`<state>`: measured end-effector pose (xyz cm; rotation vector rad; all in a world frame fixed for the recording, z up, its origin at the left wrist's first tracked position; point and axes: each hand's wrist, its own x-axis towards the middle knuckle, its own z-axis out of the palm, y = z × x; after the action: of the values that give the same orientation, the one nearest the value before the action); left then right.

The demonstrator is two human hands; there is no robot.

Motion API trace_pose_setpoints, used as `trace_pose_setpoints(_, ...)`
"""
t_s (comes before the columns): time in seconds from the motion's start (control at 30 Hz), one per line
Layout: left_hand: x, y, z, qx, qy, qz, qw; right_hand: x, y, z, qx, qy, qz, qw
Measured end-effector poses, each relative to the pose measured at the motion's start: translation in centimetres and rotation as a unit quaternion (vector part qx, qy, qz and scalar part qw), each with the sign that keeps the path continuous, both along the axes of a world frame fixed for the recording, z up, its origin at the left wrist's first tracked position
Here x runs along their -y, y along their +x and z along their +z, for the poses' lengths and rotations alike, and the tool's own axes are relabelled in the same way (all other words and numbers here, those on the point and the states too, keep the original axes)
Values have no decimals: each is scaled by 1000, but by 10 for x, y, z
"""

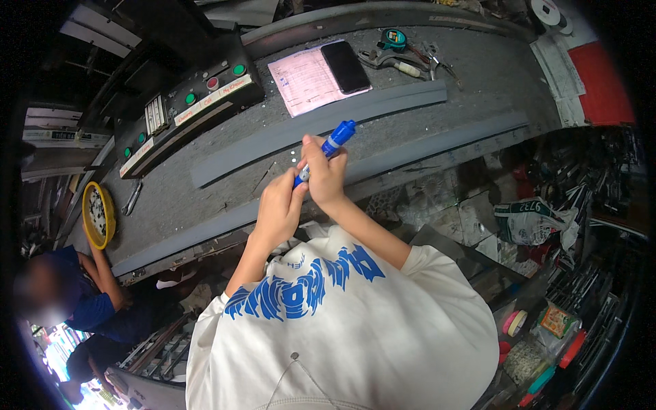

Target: The person operates a metal cutting machine by placing metal rods into the machine, pressing buttons on the control panel, and removing cut pieces. They also mark a rod with a blue marker and handle a stack of cut metal pieces.

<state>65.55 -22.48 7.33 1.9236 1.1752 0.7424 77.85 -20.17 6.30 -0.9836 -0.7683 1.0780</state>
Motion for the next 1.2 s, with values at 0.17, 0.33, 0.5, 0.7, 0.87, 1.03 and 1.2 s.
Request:
trace_pose_setpoints(0.17,20,-14,-17,311,-329,-19,891,11,-12,-11,-109,20,81,991)
trace_pose_setpoints(0.33,29,-38,-39,451,-447,-30,772,1,-23,-26,129,-138,231,954)
trace_pose_setpoints(0.5,14,-95,-37,-85,-77,172,978,-86,-46,-45,106,-208,229,945)
trace_pose_setpoints(0.7,-16,-200,-41,-111,81,277,951,-104,-35,-39,555,-107,28,824)
trace_pose_setpoints(0.87,-31,-337,-74,-261,107,383,880,-72,7,-37,749,-128,114,640)
trace_pose_setpoints(1.03,-60,-444,-114,-363,146,426,816,-61,6,-42,748,-144,165,627)
trace_pose_setpoints(1.2,-79,-485,-134,-439,137,404,791,-28,-24,-42,727,-145,91,665)
